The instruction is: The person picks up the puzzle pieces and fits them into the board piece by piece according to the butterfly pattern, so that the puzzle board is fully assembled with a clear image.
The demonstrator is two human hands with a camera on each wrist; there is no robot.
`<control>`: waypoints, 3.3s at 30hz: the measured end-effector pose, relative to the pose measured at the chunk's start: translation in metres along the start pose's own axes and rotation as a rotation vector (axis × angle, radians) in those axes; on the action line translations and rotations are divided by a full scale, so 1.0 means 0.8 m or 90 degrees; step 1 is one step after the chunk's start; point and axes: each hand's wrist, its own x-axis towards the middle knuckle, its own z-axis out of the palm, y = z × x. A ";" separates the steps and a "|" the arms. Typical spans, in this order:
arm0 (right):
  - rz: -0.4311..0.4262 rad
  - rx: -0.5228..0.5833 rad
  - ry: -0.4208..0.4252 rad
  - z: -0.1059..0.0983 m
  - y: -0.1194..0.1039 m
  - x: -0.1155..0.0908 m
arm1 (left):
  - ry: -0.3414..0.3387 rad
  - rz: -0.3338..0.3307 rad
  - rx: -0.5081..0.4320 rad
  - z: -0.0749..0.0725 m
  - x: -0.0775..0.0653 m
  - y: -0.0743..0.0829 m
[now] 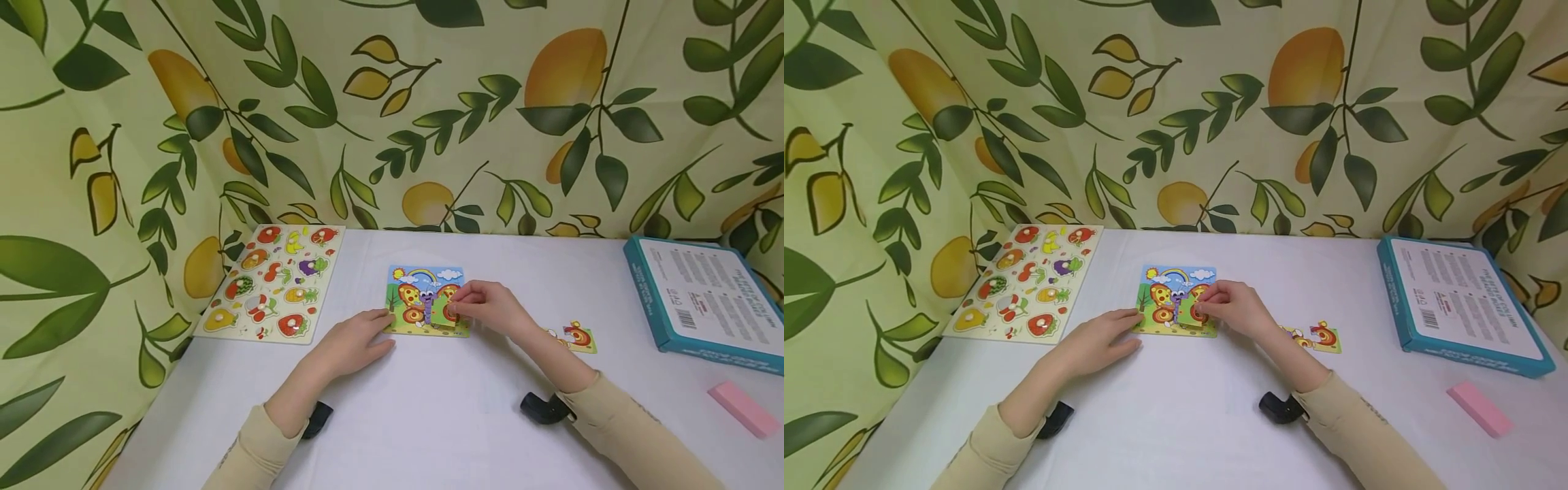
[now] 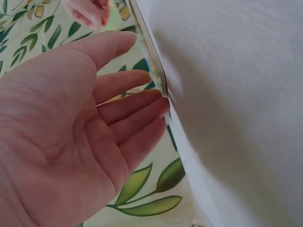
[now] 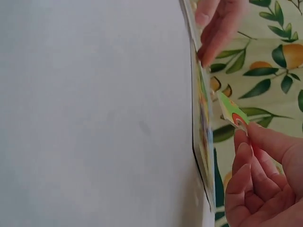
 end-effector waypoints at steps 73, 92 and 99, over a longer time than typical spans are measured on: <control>-0.076 -0.180 -0.046 0.074 -0.038 0.058 | 0.010 0.104 0.001 0.000 0.001 -0.015; -0.109 -0.180 -0.109 0.065 -0.036 0.054 | -0.027 0.117 0.023 -0.001 0.008 -0.013; -0.140 -0.132 -0.120 0.042 -0.028 0.036 | -0.013 0.130 0.020 -0.001 0.016 -0.008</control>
